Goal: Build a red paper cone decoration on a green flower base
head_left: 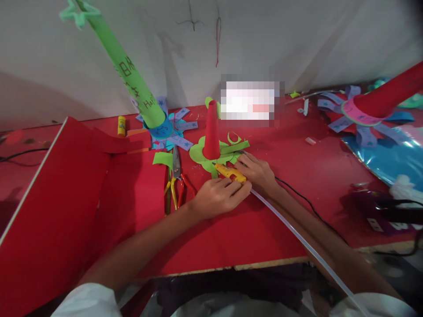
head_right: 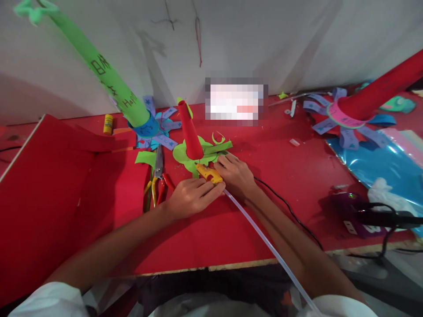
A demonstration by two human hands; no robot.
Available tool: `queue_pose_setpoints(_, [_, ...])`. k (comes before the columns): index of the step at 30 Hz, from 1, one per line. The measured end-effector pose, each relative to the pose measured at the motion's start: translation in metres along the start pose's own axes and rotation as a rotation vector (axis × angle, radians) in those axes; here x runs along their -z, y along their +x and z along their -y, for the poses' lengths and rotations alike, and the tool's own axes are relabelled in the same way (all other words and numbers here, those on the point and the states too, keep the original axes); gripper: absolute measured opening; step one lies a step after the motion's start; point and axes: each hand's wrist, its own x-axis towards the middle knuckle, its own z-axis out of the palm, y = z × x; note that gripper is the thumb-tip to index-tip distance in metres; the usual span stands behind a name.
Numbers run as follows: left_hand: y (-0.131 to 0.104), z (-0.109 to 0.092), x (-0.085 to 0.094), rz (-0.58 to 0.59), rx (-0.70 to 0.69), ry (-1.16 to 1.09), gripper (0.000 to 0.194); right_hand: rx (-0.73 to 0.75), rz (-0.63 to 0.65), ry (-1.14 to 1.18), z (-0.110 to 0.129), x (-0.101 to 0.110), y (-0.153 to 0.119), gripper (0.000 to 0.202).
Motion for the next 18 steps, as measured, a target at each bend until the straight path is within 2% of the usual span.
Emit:
queue_pose_setpoints(5, [-0.013,0.008,0.004,0.005,0.073,-0.010,0.027,-0.022,-0.039,-0.042,-0.004,-0.006,-0.002,0.027])
queue_pose_setpoints(8, [-0.021,0.014,0.009,0.020,0.103,-0.023,0.018,-0.014,-0.053,-0.063,-0.006,-0.008,-0.002,0.026])
queue_pose_setpoints(11, [-0.027,0.016,0.014,0.012,0.026,-0.052,0.005,-0.020,-0.037,-0.046,-0.006,-0.008,-0.001,0.027])
queue_pose_setpoints(13, [-0.028,0.016,0.015,0.001,-0.024,-0.067,0.004,-0.032,-0.030,-0.040,-0.006,-0.007,0.000,0.028])
queue_pose_setpoints(18, [-0.028,0.017,0.011,-0.142,0.076,-0.079,0.004,-0.033,-0.004,-0.021,-0.006,-0.006,0.000,0.030])
